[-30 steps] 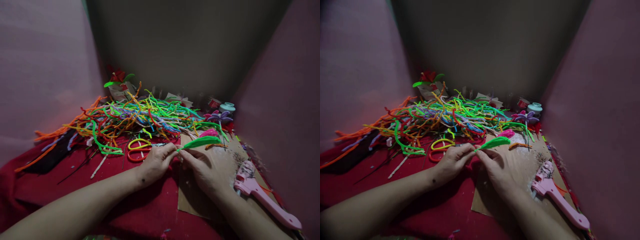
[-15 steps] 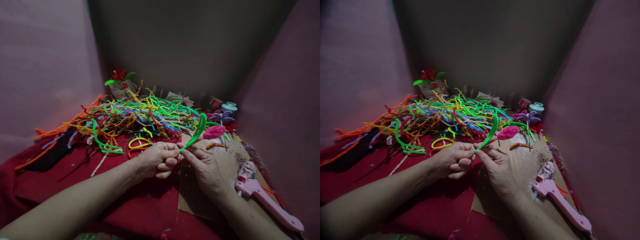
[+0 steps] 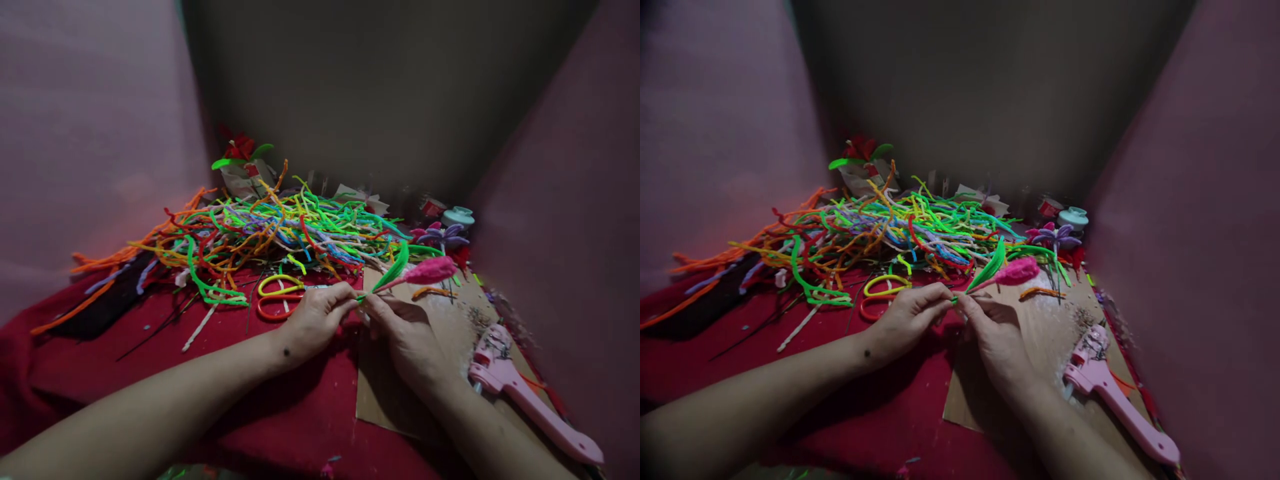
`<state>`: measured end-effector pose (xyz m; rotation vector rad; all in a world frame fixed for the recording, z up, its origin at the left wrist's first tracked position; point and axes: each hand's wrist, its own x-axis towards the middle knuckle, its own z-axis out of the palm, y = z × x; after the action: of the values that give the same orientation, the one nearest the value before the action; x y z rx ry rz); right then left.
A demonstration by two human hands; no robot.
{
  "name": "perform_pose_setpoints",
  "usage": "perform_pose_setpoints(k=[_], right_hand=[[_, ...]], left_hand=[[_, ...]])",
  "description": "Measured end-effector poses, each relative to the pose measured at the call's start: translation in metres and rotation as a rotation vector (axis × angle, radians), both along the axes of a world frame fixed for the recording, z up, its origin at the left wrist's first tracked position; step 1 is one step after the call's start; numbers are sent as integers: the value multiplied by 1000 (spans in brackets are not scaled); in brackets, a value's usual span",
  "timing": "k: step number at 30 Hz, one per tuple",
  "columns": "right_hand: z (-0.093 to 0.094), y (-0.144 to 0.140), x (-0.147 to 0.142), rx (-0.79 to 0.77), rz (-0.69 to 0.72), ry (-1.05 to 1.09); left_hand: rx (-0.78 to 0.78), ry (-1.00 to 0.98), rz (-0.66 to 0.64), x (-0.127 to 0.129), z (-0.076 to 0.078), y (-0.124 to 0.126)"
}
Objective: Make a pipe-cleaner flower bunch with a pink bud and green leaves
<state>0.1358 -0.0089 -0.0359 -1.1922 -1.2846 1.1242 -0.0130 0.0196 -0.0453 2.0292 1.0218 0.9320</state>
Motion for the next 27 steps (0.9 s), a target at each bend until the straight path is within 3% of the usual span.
perform_pose_setpoints(k=[5,11,15,17,19,20,24,25,27], right_hand=[[2,1,1,20,66,-8],[-7,4,3,3,69,116],[-11,6,4,19,93,221],[-14,7,4,10,87,255],[-16,7,4,-20,63,290],[-16,7,3,-37,49,310],[-10,6,1,-75,-10,296],[-7,5,1,-81,-23,248],[-4,4,2,-78,-37,144]], left_hand=[[-217,-131,-46,2,8,0],[-601,-368,-116,4,8,0],[-928,-505,-299,-2,7,6],[-988,-482,-379,-4,9,8],[-895,-388,-365,-4,11,6],[-768,-314,-321,-3,11,5],[32,70,-87,-1,1,0],[183,147,-54,-1,-4,0],[323,219,-39,-2,-10,2]])
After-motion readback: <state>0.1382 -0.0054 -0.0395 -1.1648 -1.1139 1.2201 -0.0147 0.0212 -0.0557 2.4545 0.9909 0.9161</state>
